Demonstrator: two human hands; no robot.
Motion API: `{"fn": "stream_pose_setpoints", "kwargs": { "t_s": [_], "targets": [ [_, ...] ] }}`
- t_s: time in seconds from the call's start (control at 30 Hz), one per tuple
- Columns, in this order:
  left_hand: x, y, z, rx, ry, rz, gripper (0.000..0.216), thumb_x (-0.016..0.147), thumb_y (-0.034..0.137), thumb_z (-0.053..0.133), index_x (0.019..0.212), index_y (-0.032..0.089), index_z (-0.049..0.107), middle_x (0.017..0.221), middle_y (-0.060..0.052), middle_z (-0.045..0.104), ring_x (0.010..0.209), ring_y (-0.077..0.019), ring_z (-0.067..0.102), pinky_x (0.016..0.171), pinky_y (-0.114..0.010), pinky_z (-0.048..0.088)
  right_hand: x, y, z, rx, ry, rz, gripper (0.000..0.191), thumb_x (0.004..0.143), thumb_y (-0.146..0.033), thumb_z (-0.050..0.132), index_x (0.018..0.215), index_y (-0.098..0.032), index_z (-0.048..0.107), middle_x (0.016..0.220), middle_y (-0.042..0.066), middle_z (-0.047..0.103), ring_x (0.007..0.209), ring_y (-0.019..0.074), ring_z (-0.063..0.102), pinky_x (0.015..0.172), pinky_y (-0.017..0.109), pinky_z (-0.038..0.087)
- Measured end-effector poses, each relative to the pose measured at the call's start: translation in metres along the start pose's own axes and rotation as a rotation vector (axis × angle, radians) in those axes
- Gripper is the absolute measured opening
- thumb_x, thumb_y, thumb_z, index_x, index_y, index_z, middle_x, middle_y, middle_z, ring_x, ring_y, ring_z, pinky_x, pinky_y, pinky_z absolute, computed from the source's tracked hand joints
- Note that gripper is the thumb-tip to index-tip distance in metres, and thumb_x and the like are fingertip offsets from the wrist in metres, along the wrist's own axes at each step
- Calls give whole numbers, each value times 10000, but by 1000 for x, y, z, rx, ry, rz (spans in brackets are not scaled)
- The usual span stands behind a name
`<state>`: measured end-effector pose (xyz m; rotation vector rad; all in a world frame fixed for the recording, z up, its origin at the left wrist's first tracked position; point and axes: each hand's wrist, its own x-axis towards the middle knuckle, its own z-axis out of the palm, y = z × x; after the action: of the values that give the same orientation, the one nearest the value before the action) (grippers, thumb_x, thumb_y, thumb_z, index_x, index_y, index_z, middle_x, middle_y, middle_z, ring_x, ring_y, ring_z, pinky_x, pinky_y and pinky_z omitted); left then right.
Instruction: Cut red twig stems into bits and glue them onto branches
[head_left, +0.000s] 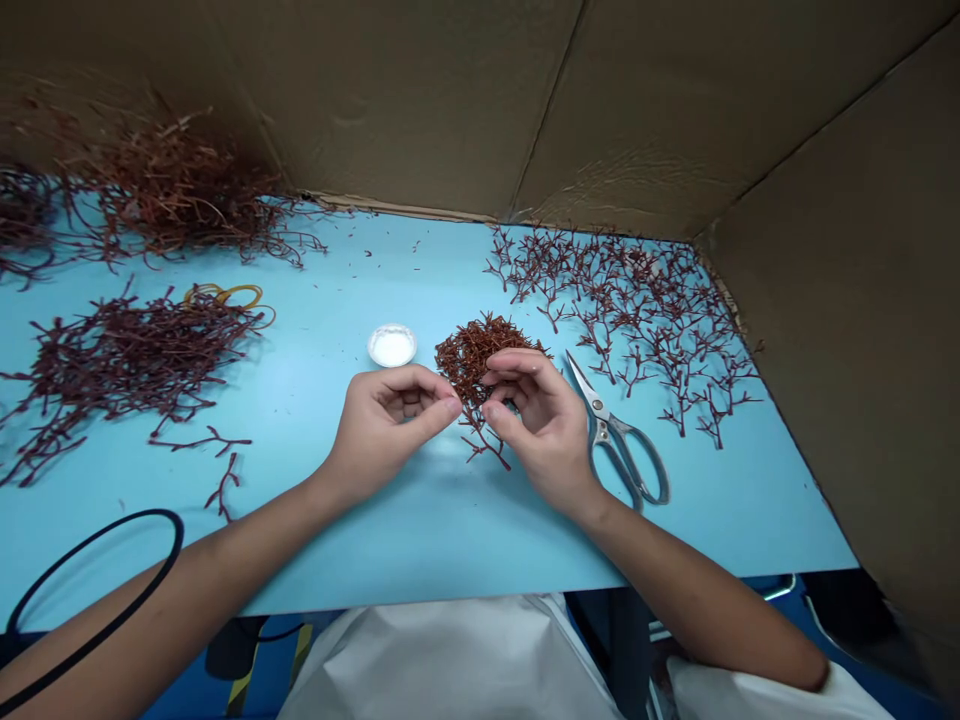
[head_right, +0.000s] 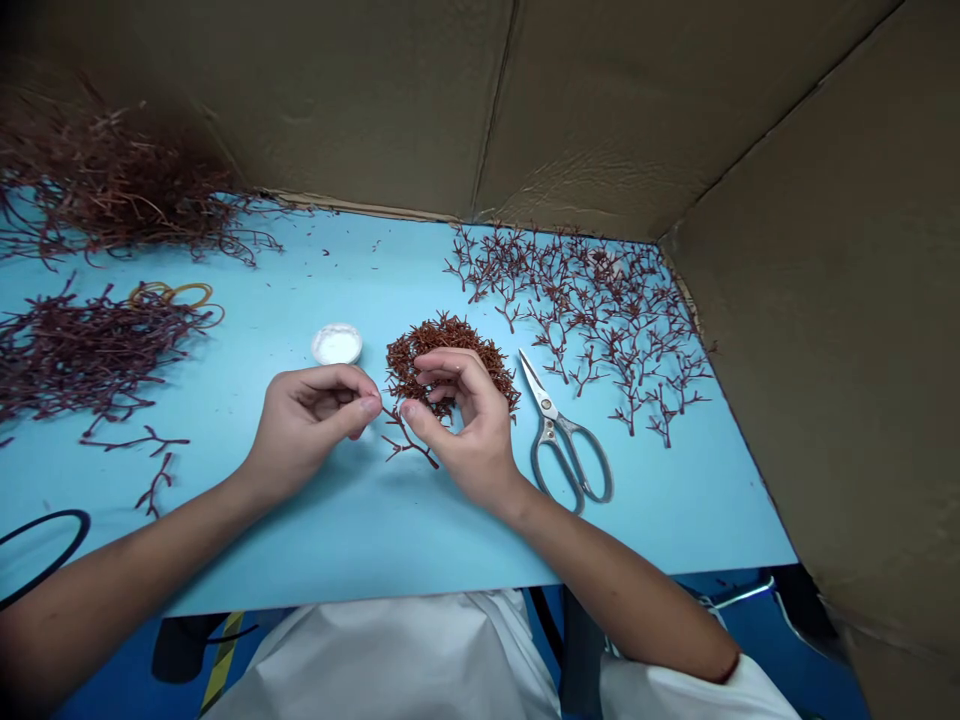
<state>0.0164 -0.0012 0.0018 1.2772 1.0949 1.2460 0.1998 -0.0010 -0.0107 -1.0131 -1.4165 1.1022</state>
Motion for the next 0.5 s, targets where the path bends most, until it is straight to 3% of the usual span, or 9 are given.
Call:
{"fn": "stream_pose_setpoints", "kwargs": {
  "t_s": [0.23,0.5],
  "targets": [
    [0,0,0,24,-4,-1,92,756,209,787,681,197,735,630,-7,710,529,-124,621,488,-216,522,1,0,-2,-45,42,-19,201,910,-243,705,1104,-266,662,1207,64,625,998,179,661,841,332,580],
    [-1,0,0,35,-14,19,76,752,178,769,682,197,745,634,5,717,489,-93,566,469,-197,485,-1,-3,0,-95,-34,-111,190,901,-200,719,1075,-266,681,1199,72,641,1073,206,644,860,358,560]
  ]
}}
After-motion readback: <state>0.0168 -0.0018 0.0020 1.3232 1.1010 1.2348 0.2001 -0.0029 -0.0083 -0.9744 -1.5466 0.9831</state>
